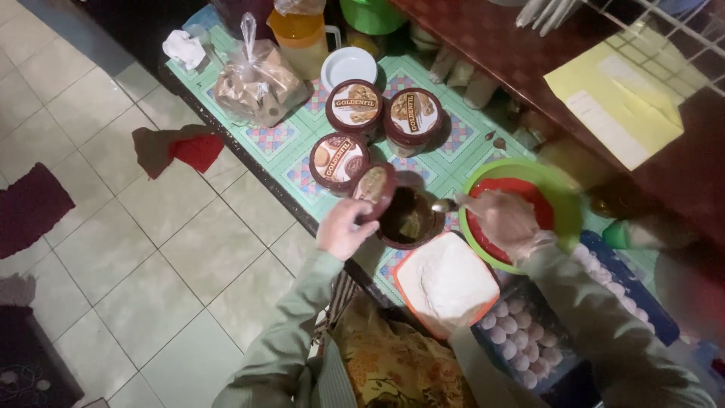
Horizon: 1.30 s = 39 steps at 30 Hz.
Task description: The person repeatedly scoops a green paste from a small brown container, places it onto small red dough pieces, and rolls them in a white powder. The finished items are placed onto a blue tray. The person wears clear disposable gloves throughout the process.
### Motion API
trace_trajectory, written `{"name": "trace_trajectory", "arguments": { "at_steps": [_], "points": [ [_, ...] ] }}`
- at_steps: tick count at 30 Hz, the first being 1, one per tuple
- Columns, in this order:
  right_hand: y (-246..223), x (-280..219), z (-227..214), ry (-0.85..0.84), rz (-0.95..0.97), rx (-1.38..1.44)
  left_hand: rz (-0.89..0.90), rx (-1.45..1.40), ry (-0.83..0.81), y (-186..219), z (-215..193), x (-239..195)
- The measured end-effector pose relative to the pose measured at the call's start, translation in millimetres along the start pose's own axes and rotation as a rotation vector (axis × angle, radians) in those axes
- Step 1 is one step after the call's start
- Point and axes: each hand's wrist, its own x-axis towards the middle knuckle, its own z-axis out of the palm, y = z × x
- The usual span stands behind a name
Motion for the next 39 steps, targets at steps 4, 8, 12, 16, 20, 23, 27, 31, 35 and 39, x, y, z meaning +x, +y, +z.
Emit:
{"name": "trace_trajectory", "arguments": {
  "at_steps": [4,8,12,16,20,23,27,31,35,39],
  "points": [
    [12.8,-7.2,16.8,0.051,0.332,-0.036,0.438,0.185,-0.187,16.2,15.0,7.4],
    [43.2,2.1,59.2,0.11,0.413,0.152,0.686,0.325,-0.14,-21.1,86.3,-4.7],
    [24.0,-6.4,86.1,0.223,0.462,0.818,0.675,0.427,-0.126,-23.0,82.2,-15.1],
    [-10.0,4.7,100.8,0.151,0.492,0.575,0.31,0.368,-0.374,34.4,21.6,-6.0],
    [-6.9,68.4,144.0,0.253,0.494,0.558,-0.26,0.279,-0.336,44.5,28.4,25.3],
    [-13.7,94.0,142.1,0.208,0.486,0.372,-0.501,0.169,-0.361,29.0,52.4,42.1],
    [-25.1,122.2,134.1,0.193,0.535,0.373,-0.577,0.158,-0.366,36.1,58.7,65.0],
    [-26.8,120.6,132.7,0.171,0.577,0.338,-0.546,0.103,-0.294,34.3,57.5,65.0],
    [-22.8,119.4,123.8,0.153,0.542,0.361,-0.504,0.089,-0.221,43.4,52.9,60.1],
    [-38.2,113.6,96.1,0.168,0.515,0.39,-0.536,0.051,-0.244,63.9,37.3,68.9]
  ]
}}
